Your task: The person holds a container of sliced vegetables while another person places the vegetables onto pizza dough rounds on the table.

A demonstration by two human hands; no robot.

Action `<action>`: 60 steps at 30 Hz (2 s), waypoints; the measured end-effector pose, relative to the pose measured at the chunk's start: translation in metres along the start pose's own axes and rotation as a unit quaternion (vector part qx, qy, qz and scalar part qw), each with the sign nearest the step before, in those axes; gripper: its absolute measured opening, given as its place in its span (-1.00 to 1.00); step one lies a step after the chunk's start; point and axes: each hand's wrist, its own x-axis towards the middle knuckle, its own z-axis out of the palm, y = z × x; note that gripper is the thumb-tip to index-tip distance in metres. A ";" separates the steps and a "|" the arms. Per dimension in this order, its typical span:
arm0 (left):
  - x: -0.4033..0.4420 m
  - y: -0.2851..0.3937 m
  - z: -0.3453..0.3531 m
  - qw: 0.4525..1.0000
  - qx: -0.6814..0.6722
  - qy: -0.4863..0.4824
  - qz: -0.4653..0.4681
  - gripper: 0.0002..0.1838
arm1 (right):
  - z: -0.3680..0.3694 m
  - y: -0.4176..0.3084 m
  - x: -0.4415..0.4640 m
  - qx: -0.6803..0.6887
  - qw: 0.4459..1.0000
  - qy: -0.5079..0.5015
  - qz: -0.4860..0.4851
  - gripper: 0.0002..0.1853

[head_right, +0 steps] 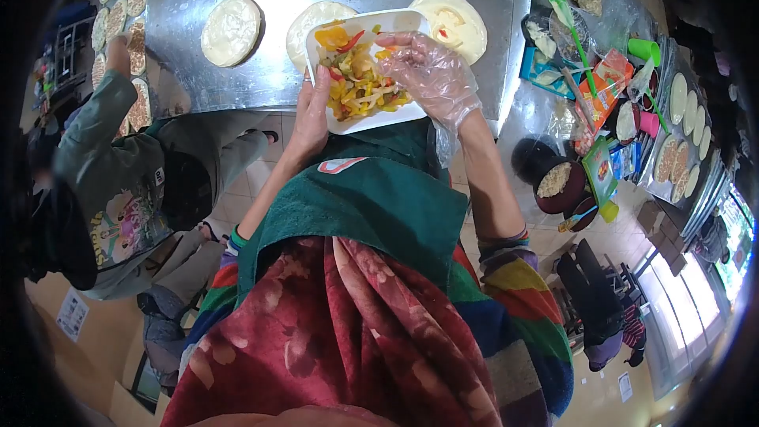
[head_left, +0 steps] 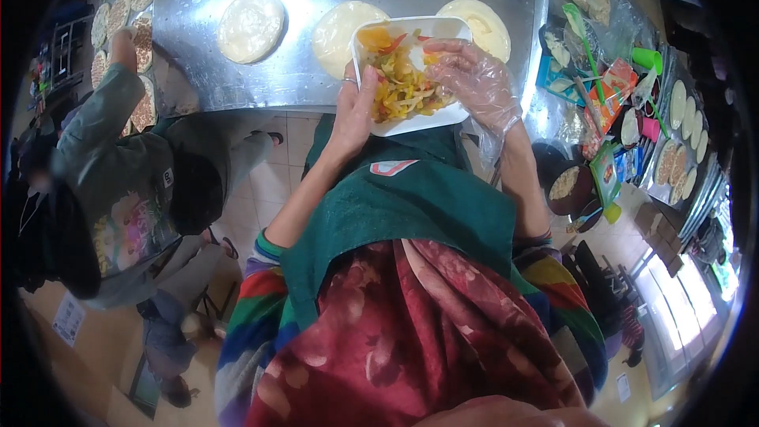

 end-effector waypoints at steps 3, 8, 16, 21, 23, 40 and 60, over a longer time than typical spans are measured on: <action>0.000 0.001 0.000 1.000 -0.002 0.002 -0.002 -0.37 | 0.000 -0.005 -0.004 -0.040 0.999 0.000 -0.016 -0.71; -0.001 0.004 0.002 1.000 -0.019 0.000 -0.005 -0.37 | 0.002 -0.003 -0.009 0.041 0.998 0.004 -0.037 -0.74; -0.001 0.001 0.002 0.999 -0.044 0.008 -0.008 -0.35 | 0.005 -0.006 -0.013 -0.136 0.991 -0.006 -0.016 -0.73; 0.002 -0.009 -0.006 0.998 -0.056 0.022 -0.023 -0.33 | -0.008 -0.017 -0.019 0.016 0.999 0.003 0.043 -0.71; 0.002 -0.013 -0.010 0.997 -0.067 0.031 -0.034 -0.33 | -0.022 -0.021 -0.021 0.055 0.997 0.035 0.047 -0.70; -0.012 -0.009 -0.040 0.983 -0.148 0.104 -0.025 -0.35 | -0.060 0.054 0.059 -0.343 0.927 0.137 -0.069 -0.75; -0.010 -0.007 -0.026 0.986 -0.140 0.089 -0.029 -0.40 | -0.020 -0.009 0.001 -0.344 0.922 0.129 -0.124 -0.79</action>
